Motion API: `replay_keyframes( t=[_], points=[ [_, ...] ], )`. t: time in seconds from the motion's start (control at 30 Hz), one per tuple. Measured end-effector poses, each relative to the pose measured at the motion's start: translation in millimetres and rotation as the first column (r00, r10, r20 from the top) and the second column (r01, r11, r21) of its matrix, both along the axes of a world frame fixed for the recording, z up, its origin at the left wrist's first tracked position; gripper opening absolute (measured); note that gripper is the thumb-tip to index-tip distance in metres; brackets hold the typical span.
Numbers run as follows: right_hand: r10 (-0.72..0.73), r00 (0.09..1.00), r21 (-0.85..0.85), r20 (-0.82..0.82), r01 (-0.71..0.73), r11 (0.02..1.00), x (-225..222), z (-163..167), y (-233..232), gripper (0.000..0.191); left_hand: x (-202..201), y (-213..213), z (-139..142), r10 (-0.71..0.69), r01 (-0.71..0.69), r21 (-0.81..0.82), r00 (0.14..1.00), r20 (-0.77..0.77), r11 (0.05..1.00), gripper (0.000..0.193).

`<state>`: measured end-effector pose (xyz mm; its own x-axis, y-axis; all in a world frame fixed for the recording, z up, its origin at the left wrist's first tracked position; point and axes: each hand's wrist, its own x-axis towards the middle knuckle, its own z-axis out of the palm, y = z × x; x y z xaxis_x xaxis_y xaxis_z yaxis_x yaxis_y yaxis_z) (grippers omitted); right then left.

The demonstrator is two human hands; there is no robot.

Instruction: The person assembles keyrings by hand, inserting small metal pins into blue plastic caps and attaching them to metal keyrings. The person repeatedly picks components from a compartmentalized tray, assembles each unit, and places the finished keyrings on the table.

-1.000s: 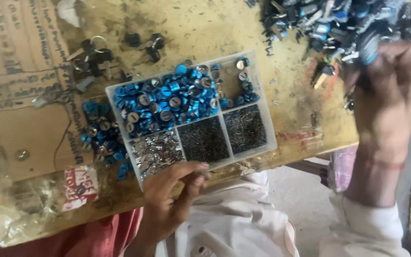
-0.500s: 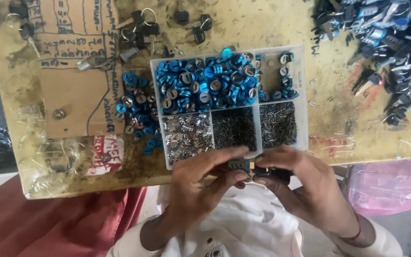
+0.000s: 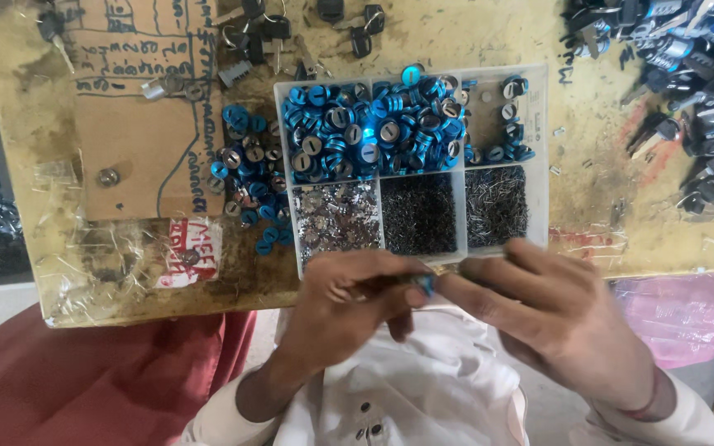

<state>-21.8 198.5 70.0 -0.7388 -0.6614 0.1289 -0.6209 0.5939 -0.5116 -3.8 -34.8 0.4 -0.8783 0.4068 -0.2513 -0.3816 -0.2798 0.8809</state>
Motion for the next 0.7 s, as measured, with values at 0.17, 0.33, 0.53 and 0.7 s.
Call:
replay_keyframes(
  t=[0.17, 0.33, 0.53, 0.7],
  points=[
    [-0.083, 0.987, -0.013, 0.136, 0.086, 0.996, 8.7, -5.7, 17.1, 0.064, -1.0, -7.5, -4.9, -0.006, -0.028, 0.172, 0.981, 0.194, 0.985, 0.02],
    [-0.424, 0.868, -0.188, 0.258, 0.476, 0.859, 10.5, 2.8, 44.2, 0.034, -3.7, -10.7, -6.9, -0.035, -0.049, 0.358, 0.974, 0.225, 0.932, 0.021],
    [-0.297, 0.921, -0.322, 0.25, 0.369, 0.872, 24.6, -17.1, 22.7, 0.034, -2.0, -7.1, -10.2, -0.075, -0.03, 0.404, 0.967, 0.244, 0.914, 0.02],
    [-0.04, 0.999, -0.152, -0.03, 0.035, 0.988, 14.0, -14.9, 9.1, 0.056, -0.3, -4.0, -6.5, 0.014, -0.097, 0.35, 0.973, 0.231, 0.932, 0.021]
  ],
)
